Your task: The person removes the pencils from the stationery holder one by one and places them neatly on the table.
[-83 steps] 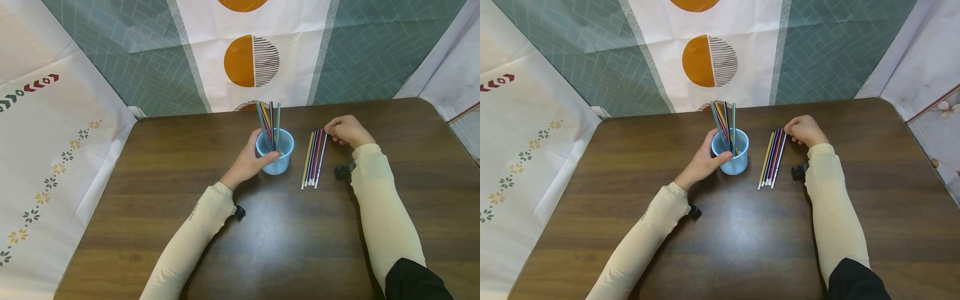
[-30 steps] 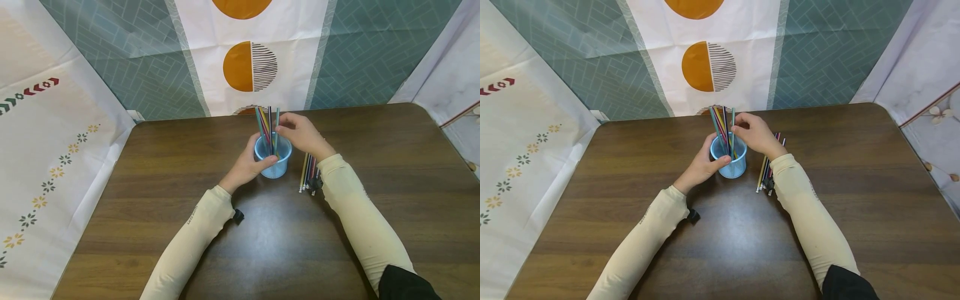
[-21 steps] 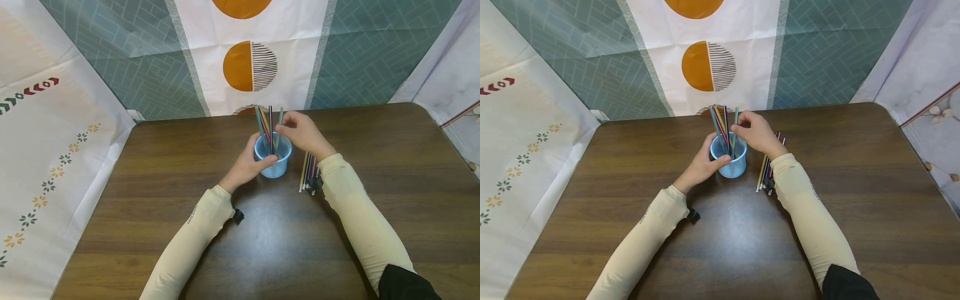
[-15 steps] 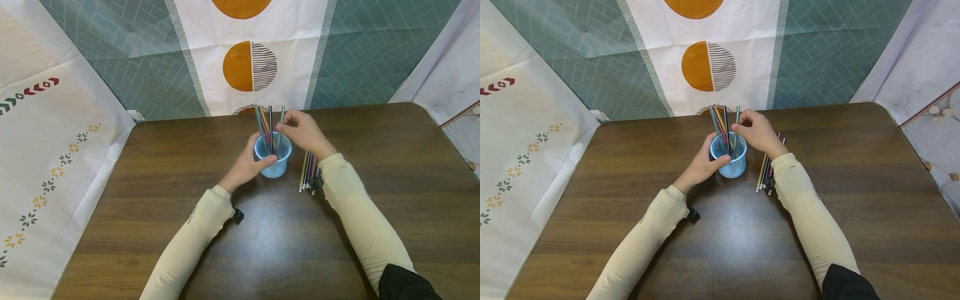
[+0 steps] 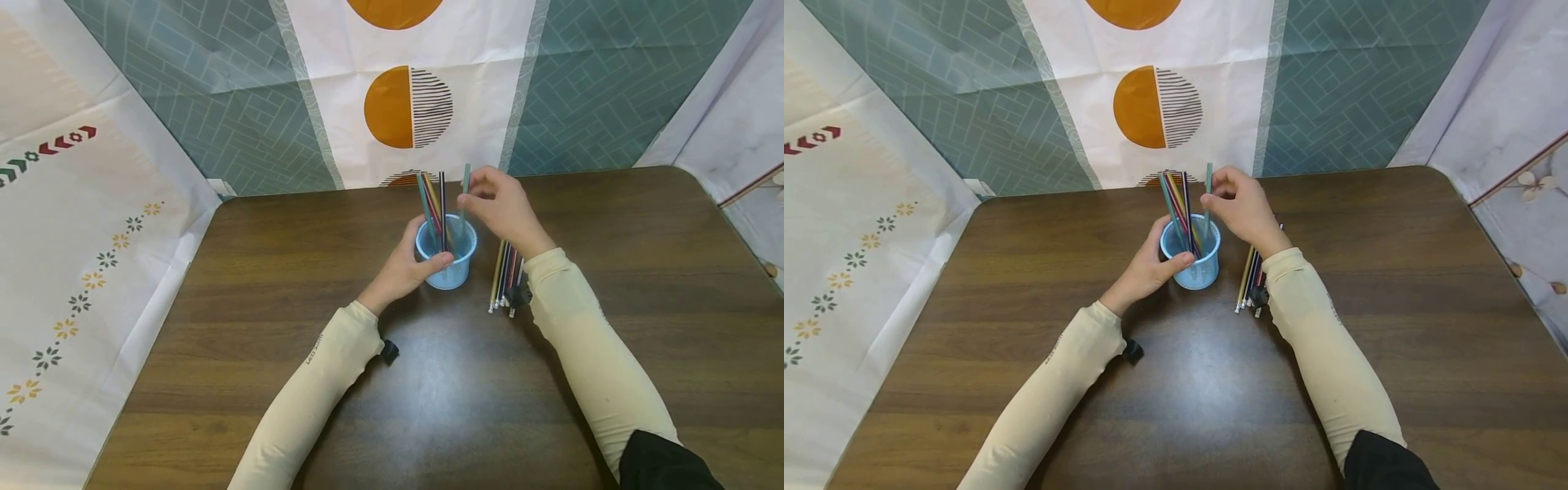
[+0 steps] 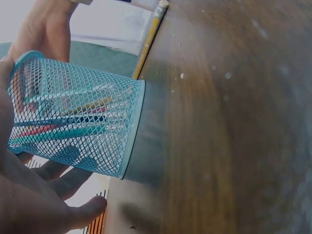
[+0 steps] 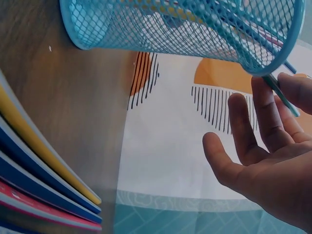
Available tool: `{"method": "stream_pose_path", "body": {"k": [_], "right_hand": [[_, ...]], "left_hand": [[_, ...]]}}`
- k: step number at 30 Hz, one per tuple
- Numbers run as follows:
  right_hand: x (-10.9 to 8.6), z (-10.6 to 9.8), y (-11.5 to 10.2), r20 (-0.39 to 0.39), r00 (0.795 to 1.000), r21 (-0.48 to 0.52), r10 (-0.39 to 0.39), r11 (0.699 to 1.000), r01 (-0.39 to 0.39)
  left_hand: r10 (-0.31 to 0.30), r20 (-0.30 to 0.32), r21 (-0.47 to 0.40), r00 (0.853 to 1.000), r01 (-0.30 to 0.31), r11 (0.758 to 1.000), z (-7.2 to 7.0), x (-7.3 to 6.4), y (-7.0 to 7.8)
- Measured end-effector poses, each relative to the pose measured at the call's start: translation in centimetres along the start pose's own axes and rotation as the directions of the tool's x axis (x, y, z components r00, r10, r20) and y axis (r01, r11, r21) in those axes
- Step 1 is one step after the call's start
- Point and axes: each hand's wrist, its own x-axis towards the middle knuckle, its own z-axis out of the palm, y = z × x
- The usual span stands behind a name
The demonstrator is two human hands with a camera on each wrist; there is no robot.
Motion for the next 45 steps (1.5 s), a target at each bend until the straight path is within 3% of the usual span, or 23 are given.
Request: {"method": "stream_pose_path", "body": {"k": [12,22,38,45], "right_hand": [[-0.1,-0.9,-0.5,-0.076,0.995,0.051,-0.065,0.996,0.069],[-0.3,-1.3,-0.9,-0.1,0.99,0.035,-0.098,0.994,0.102],[-0.6,-1.5,-1.6,-0.136,0.989,0.052,-0.066,0.996,0.073],[-0.7,-2.0,-1.8,-0.162,0.983,0.056,-0.086,0.994,0.096]], "left_hand": [[0.001,0.012,-0.013,1.0,-0.001,1.0,0.0,0.0,0.0],[0.009,0.002,-0.009,1.0,-0.009,1.0,0.0,0.0,0.0],[-0.013,0.011,-0.004,1.0,0.013,1.0,0.0,0.0,0.1],[-0.018,0.009,-0.006,1.0,0.018,1.0,0.0,0.0,0.0]]}}
